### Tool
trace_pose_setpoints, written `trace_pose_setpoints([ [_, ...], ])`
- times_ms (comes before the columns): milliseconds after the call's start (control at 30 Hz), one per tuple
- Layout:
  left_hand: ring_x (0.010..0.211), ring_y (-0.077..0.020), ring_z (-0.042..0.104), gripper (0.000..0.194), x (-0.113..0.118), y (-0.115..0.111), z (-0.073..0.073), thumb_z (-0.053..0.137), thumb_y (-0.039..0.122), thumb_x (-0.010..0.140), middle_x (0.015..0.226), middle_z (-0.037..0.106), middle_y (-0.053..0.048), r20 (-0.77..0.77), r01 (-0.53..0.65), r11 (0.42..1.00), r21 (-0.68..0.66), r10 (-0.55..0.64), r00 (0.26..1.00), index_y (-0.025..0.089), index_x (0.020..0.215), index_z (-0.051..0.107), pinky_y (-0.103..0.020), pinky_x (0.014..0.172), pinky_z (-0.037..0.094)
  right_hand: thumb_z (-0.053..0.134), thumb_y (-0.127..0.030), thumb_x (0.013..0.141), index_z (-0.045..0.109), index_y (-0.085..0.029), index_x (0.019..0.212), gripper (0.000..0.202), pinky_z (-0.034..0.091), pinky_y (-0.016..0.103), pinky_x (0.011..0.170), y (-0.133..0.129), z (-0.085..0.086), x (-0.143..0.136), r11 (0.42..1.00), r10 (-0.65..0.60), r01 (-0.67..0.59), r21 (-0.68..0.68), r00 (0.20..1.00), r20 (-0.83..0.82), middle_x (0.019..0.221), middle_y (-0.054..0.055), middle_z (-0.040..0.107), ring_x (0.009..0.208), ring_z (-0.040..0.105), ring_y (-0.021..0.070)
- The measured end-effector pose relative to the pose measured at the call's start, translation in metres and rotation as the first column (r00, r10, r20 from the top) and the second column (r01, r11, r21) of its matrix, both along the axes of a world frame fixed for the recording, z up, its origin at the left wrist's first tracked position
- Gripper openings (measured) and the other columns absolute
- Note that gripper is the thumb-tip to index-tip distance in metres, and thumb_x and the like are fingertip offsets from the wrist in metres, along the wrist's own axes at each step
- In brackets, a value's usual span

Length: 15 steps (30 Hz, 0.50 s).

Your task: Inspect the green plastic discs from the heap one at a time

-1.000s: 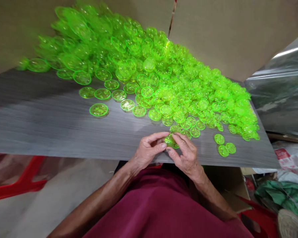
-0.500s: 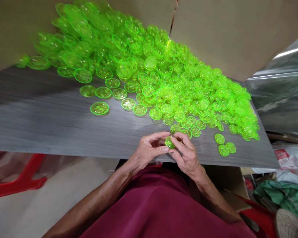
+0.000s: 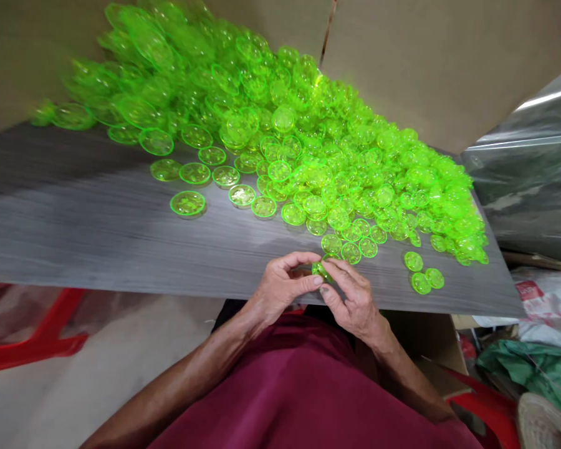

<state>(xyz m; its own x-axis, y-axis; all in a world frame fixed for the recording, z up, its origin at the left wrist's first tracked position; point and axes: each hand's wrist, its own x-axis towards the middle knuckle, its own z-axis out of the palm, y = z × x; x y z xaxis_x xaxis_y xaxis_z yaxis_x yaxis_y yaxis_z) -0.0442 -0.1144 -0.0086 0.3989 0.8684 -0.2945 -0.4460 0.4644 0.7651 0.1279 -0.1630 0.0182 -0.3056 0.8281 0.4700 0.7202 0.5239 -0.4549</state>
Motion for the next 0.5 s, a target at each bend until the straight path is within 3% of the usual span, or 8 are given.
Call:
trace_pose_setpoints([
  [300,0.078,-0.0134,0.068,0.044,-0.001,-0.003,0.005,0.095,0.034,0.06,0.094,0.081,-0.004,-0.096,-0.023,0.999,0.032,0.026,0.995,0.02,0.1,0.084,-0.023,0.072,0.058,0.058,-0.021,0.1,0.05,-0.019,0.15,0.05,0.063,0.047,0.095,-0.002,-0.003,-0.006,0.998,-0.03,0.024,0.056,0.995,0.093,0.127,0.017,0.068,0.115,0.068,0.0288],
  [500,0.085,-0.0157,0.069,0.045,0.0,-0.009,-0.002,0.092,0.038,0.066,0.1,0.081,-0.006,-0.154,-0.071,0.992,0.105,0.086,0.984,0.019,0.106,0.083,-0.026,0.078,0.058,0.057,-0.014,0.099,0.048,-0.02,0.152,0.054,0.065,0.043,0.086,-0.004,-0.012,-0.017,0.988,-0.108,0.097,0.122,0.99,0.087,0.113,0.015,0.067,0.104,0.068,0.0266],
])
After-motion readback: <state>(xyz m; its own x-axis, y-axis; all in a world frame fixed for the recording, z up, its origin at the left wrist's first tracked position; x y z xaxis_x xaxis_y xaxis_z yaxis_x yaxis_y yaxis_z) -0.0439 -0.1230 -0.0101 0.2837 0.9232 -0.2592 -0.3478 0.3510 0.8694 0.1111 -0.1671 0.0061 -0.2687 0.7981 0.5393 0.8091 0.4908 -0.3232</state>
